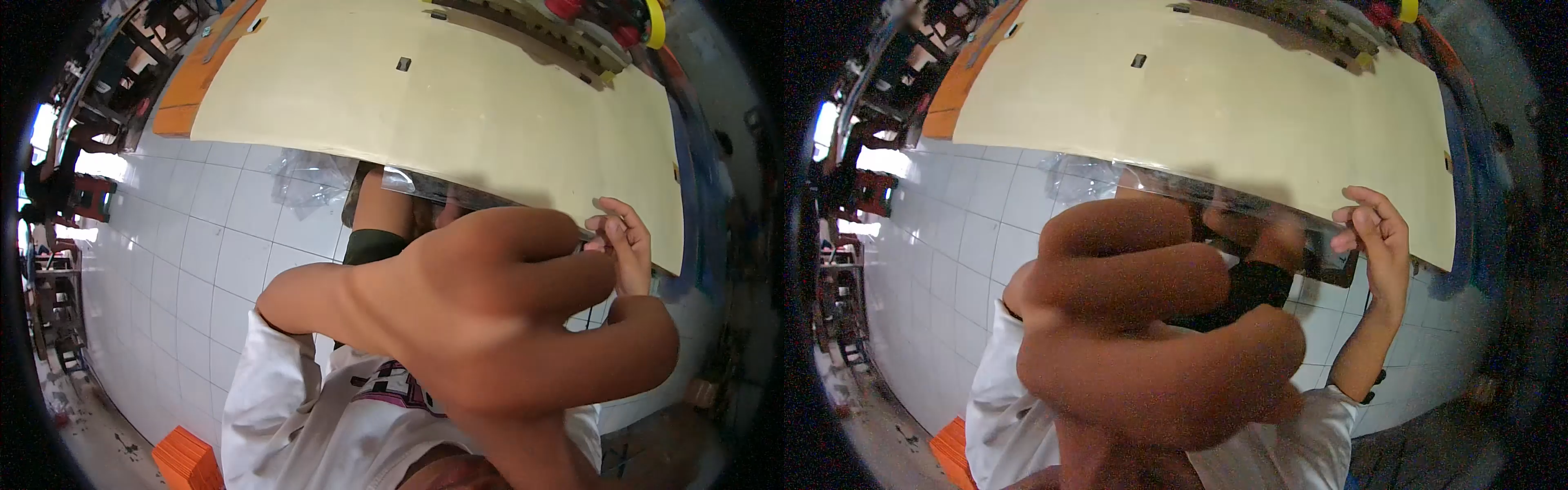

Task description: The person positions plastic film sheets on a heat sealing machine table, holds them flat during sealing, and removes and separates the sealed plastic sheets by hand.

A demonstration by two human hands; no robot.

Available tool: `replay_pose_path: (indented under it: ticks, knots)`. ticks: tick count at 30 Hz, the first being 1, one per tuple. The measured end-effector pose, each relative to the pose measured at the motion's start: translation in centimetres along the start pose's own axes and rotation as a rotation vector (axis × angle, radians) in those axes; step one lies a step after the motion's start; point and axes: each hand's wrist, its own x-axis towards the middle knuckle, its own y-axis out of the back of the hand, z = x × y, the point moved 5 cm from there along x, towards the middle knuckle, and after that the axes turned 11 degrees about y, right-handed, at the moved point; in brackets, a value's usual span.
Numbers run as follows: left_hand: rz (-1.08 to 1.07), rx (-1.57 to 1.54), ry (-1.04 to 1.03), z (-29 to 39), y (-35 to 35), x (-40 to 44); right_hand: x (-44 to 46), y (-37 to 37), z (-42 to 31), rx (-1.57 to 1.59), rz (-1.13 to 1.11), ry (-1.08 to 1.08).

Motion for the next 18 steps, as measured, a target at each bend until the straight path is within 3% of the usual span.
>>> replay_pose_path:
  ticks: [4, 9, 12, 15, 18]
  knots:
    - [-0.238, -0.161, 0.008, -1.9, 2.4, -2.0, 0.7, 0.8, -0.4, -0.064, -0.028, 0.042]
    - [-0.441, -0.687, -0.024, -1.2, 6.8, -3.5, 2.5, 1.3, -1.7, -0.086, -0.040, 0.017]
    - [-0.373, -0.882, -0.043, -0.3, 6.1, -2.7, 4.6, 1.5, -1.4, -0.029, -0.076, 0.018]
    - [-0.163, -1.042, -0.048, 0.1, 4.8, -1.9, 6.9, 1.2, -1.2, 0.044, -0.111, 0.005]
    - [-0.234, -1.037, -0.016, 0.0, 5.0, -1.8, 9.3, 0.5, -1.3, 0.004, -0.141, -0.039]
